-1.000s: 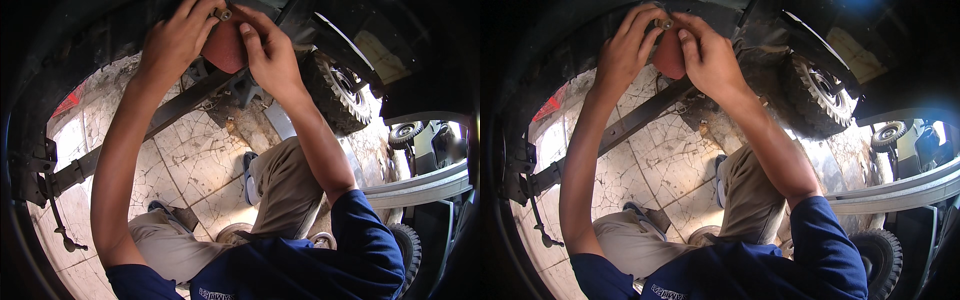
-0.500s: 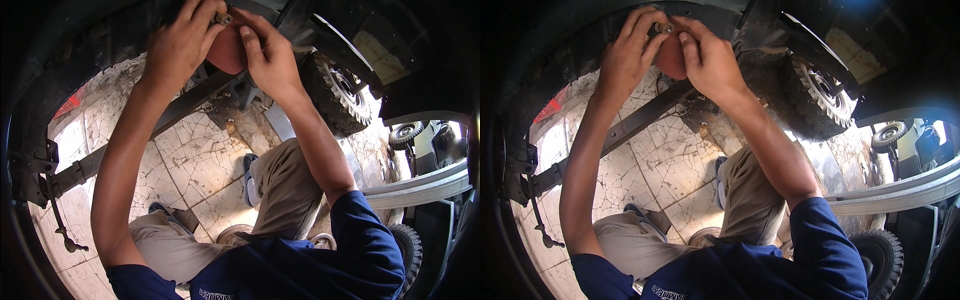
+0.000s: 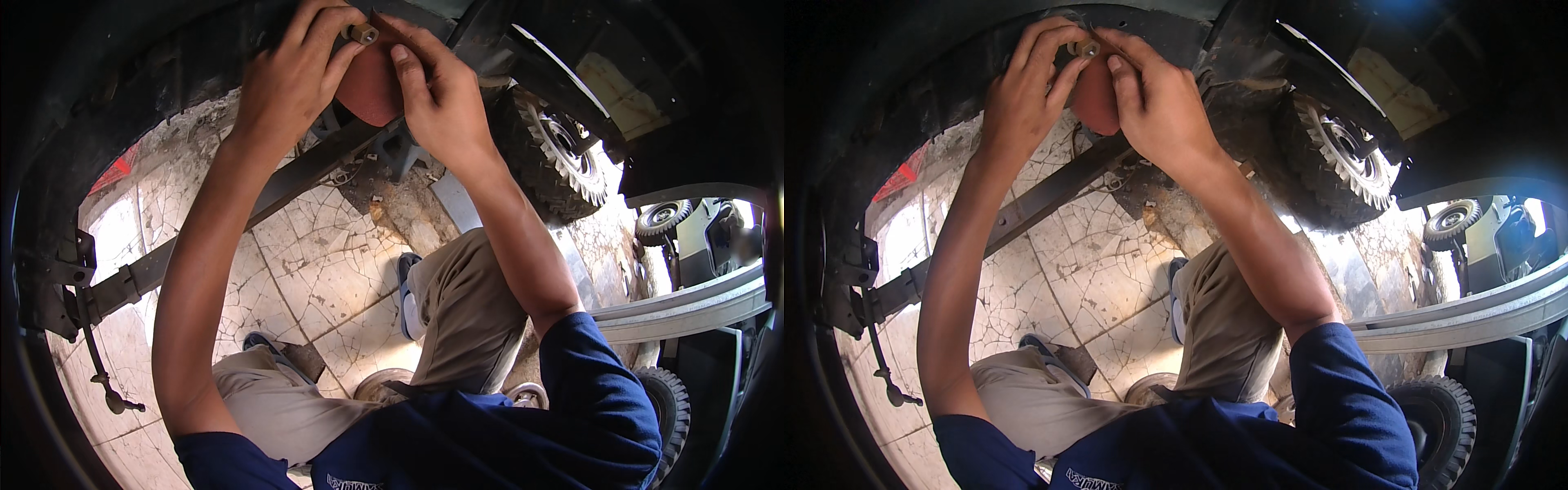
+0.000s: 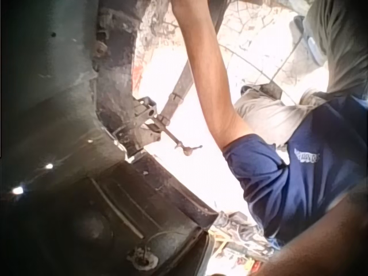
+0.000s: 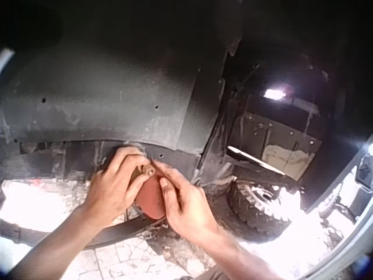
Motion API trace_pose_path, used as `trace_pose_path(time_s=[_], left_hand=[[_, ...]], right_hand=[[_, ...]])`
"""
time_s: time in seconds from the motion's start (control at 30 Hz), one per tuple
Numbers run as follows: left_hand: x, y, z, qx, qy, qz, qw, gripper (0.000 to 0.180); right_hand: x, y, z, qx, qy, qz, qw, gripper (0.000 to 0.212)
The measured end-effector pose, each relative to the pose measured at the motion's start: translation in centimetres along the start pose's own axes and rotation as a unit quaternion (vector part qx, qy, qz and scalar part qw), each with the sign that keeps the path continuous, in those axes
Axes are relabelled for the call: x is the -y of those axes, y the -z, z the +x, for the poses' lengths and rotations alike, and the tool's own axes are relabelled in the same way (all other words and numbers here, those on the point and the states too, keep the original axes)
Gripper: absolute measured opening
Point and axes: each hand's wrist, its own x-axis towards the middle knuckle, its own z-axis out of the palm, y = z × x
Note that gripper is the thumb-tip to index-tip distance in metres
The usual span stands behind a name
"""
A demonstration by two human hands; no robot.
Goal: The person sits on the floor under a raised vehicle and uses a red sanding block to sand a small area of the undercarriage. The hands repeatedly rub the block against the metal surface in a confined space.
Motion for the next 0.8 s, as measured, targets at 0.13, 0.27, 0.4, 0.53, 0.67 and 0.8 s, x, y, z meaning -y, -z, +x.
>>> trace_pose_path(time_s=[0.13, 0.27, 0.4, 0.53, 0.67, 0.8], left_hand=[[0.3, 0.3, 0.1, 0.014, -0.005, -0.042, 0.999, 0.03], [0.4, 0.4, 0.1, 0.0, -0.043, -0.054, 0.998, 0.028], [0.7, 0.4, 0.3, -0.001, -0.059, -0.049, 0.997, 0.027], [0.7, 0.3, 0.1, -0.005, -0.044, -0.035, 0.998, 0.029], [0.3, 0.5, 0.0, 0.008, -0.007, -0.031, 0.999, 0.03], [0.4, 0.3, 0.1, 0.001, -0.012, -0.068, 0.998, 0.031]], right_hand=[[-0.6, -0.1, 0.1, 0.013, -0.018, -0.005, 1.0, 0.033], [-0.3, 0.3, 0.2, 0.003, 0.0, -0.007, 1.0, 0.032], [-0.3, 0.3, 0.1, 0.004, -0.004, -0.027, 1.0, 0.032], [-0.2, 0.1, 0.2, -0.024, 0.004, -0.002, 1.0, 0.031], [0.3, 0.6, 0.2, 0.048, -0.094, -0.028, 0.994, 0.031], [0.5, 0.5, 0.1, 0.04, -0.089, -0.026, 0.995, 0.031]])
